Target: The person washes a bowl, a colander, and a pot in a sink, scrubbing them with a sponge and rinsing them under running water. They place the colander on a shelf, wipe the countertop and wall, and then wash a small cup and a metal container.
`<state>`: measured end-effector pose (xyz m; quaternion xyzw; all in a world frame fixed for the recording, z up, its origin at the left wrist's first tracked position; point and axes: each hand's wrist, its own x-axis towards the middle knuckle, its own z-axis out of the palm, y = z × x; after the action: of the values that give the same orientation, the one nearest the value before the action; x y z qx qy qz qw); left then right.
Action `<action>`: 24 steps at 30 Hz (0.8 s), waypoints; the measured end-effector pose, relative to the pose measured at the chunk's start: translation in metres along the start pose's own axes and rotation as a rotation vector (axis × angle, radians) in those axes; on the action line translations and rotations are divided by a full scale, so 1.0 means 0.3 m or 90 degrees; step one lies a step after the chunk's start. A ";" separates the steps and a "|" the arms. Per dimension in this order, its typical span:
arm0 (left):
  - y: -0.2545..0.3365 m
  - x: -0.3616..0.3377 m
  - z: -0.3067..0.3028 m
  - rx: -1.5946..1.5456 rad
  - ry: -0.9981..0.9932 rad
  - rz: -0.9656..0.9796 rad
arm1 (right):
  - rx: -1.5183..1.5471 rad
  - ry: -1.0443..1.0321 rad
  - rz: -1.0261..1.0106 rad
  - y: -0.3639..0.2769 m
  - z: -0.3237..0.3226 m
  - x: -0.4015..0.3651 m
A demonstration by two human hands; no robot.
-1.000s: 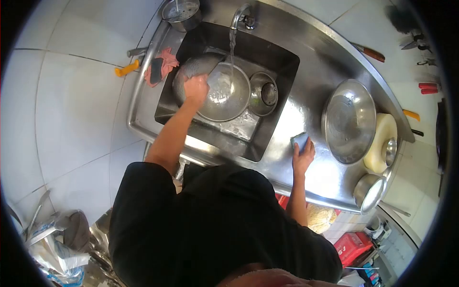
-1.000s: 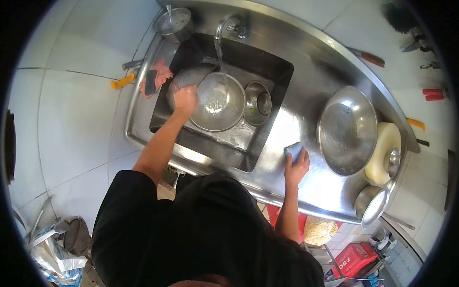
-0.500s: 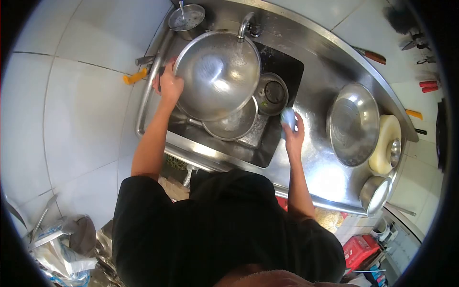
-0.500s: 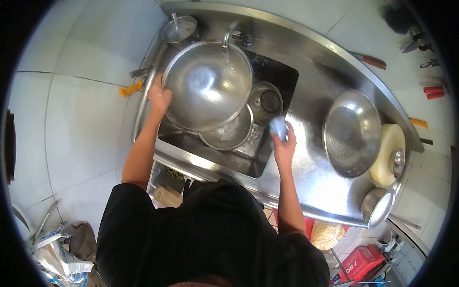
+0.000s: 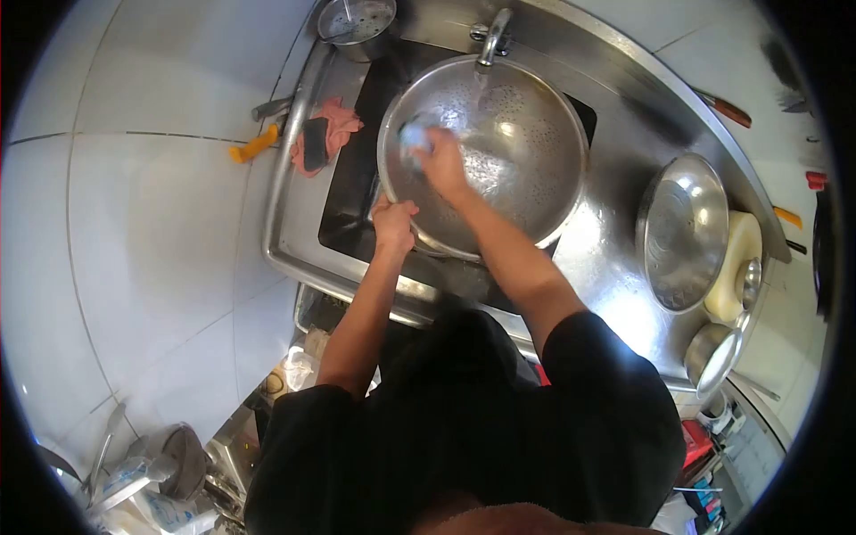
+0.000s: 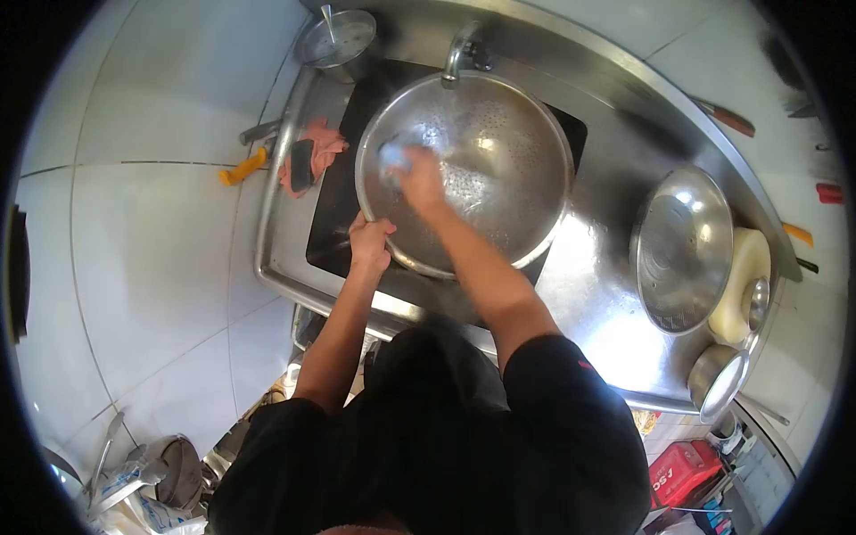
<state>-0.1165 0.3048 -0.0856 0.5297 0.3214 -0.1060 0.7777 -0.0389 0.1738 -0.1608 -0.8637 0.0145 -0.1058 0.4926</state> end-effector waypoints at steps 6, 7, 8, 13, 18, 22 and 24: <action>0.091 0.076 -0.120 0.067 0.037 0.070 | -0.475 -0.605 -0.010 0.045 -0.433 -0.011; 0.068 0.072 -0.131 0.083 0.026 0.074 | -0.482 -0.392 0.025 0.153 -0.415 0.068; 0.025 0.070 -0.136 0.113 -0.005 0.088 | -0.483 -0.179 0.068 0.259 -0.387 0.100; -0.001 0.060 -0.020 0.096 -0.002 0.097 | -0.065 -0.088 0.030 0.154 0.008 -0.044; 0.098 0.090 -0.129 0.160 0.029 0.093 | -0.295 -0.520 -0.031 0.204 -0.300 -0.162; -0.015 0.045 -0.090 0.125 0.012 0.101 | -0.464 -0.157 0.001 0.288 -0.306 0.070; -0.071 0.065 -0.030 0.123 0.023 0.098 | -0.402 -0.050 0.032 0.277 -0.078 0.038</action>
<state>-0.1158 0.3075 -0.1157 0.6270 0.2819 -0.0667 0.7231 -0.0257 0.1095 -0.2184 -0.9767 0.0490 -0.0502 0.2029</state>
